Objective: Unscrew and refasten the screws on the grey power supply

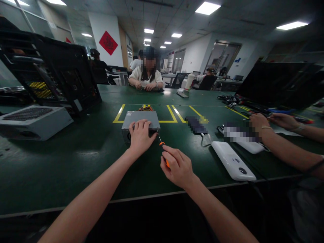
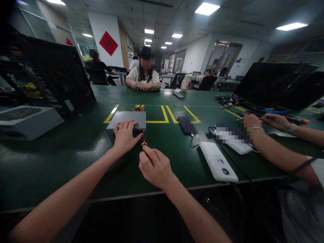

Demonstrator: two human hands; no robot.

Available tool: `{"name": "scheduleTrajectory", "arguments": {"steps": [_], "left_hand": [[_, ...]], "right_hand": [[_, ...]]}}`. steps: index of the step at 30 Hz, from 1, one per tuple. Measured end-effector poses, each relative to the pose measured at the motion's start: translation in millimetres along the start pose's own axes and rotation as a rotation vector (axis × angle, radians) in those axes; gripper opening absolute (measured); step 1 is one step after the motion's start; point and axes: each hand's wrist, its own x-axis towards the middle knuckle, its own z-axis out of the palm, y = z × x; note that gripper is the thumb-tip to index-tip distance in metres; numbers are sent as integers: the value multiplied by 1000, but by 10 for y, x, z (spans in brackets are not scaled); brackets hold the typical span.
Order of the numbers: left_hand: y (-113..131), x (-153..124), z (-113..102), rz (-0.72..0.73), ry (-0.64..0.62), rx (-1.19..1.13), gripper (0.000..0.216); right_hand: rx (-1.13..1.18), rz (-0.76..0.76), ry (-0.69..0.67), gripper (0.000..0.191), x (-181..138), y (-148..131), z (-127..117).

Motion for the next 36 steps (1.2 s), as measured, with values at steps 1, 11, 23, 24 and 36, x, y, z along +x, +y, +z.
{"name": "scheduleTrajectory", "arguments": {"steps": [1, 11, 23, 24, 36], "left_hand": [[2, 1, 1, 0, 5, 2, 37], [18, 8, 18, -3, 15, 21, 35], [9, -7, -46, 28, -20, 66, 37], [-2, -14, -67, 46, -42, 68, 39], [-63, -258, -536, 172, -227, 179, 41]], "right_hand": [[-19, 10, 25, 23, 8, 1, -5], [40, 204, -80, 16, 131, -84, -139], [335, 524, 222, 17, 255, 10, -203], [441, 685, 271, 18, 298, 70, -159], [1196, 1523, 95, 27, 593, 444, 981]]}}
